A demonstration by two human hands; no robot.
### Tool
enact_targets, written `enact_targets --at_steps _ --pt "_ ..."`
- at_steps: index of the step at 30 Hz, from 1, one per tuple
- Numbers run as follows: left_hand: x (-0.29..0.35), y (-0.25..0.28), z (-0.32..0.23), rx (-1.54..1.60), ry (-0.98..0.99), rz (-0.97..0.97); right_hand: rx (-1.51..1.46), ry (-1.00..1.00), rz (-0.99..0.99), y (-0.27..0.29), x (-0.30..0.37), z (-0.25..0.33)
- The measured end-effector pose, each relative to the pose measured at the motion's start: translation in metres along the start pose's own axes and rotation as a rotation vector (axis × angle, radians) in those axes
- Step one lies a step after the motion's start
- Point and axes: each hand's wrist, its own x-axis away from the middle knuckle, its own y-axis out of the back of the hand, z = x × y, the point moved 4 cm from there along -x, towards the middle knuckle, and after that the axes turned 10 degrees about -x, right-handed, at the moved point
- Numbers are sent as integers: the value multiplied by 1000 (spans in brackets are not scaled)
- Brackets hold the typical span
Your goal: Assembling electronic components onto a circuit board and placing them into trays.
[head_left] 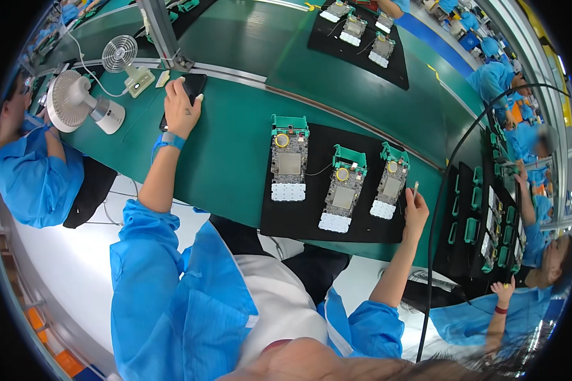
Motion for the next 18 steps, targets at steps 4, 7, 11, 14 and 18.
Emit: enact_targets --at_steps 4,7,11,14,18 --pt "13 40 -68 77 -175 -96 46 57 -6 -1 2 6" --pt "45 73 -156 423 -320 -18 -17 135 4 0 -1 3" --pt "99 90 -247 843 -695 136 -25 -12 141 -20 11 20" --pt "144 94 -298 822 -1003 289 -203 -105 137 -23 19 22" --pt "179 79 -319 654 -1167 367 -83 52 195 -33 24 15"
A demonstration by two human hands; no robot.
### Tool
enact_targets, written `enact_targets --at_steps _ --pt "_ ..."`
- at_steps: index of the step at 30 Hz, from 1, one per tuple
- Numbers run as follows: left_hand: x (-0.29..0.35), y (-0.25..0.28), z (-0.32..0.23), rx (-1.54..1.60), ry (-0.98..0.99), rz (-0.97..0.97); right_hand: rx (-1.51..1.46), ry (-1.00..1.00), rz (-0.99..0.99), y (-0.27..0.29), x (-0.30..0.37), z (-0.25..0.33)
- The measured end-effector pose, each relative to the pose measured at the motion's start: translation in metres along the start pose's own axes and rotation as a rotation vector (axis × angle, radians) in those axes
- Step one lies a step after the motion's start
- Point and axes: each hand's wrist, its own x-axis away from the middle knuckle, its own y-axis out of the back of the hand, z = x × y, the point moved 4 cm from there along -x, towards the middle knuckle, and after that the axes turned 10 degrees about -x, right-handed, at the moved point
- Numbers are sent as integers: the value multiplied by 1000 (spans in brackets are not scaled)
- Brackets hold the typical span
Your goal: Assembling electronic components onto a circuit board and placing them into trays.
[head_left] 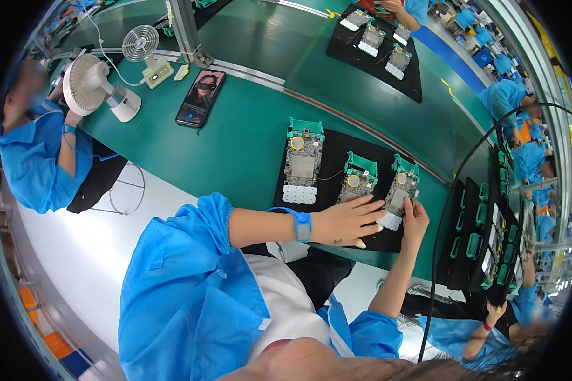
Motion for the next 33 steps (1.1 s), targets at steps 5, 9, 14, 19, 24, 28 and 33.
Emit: enact_targets --at_steps 5,9,14,19,24,28,33 --pt "6 -4 23 -167 -11 93 -228 -65 -16 12 16 -4" --pt "6 5 37 -22 69 81 -197 -151 -17 9 33 -5" --pt "-1 29 34 341 295 -339 -442 -203 69 0 48 -3" --pt "-20 43 25 273 304 -408 -489 -331 148 -29 69 15" --pt "-24 40 20 111 236 -527 -691 -418 236 -40 79 18" --pt "-27 35 16 244 193 -530 -702 -399 154 -33 80 19" --pt "-10 49 26 328 286 -496 -347 -76 -8 -10 59 8"
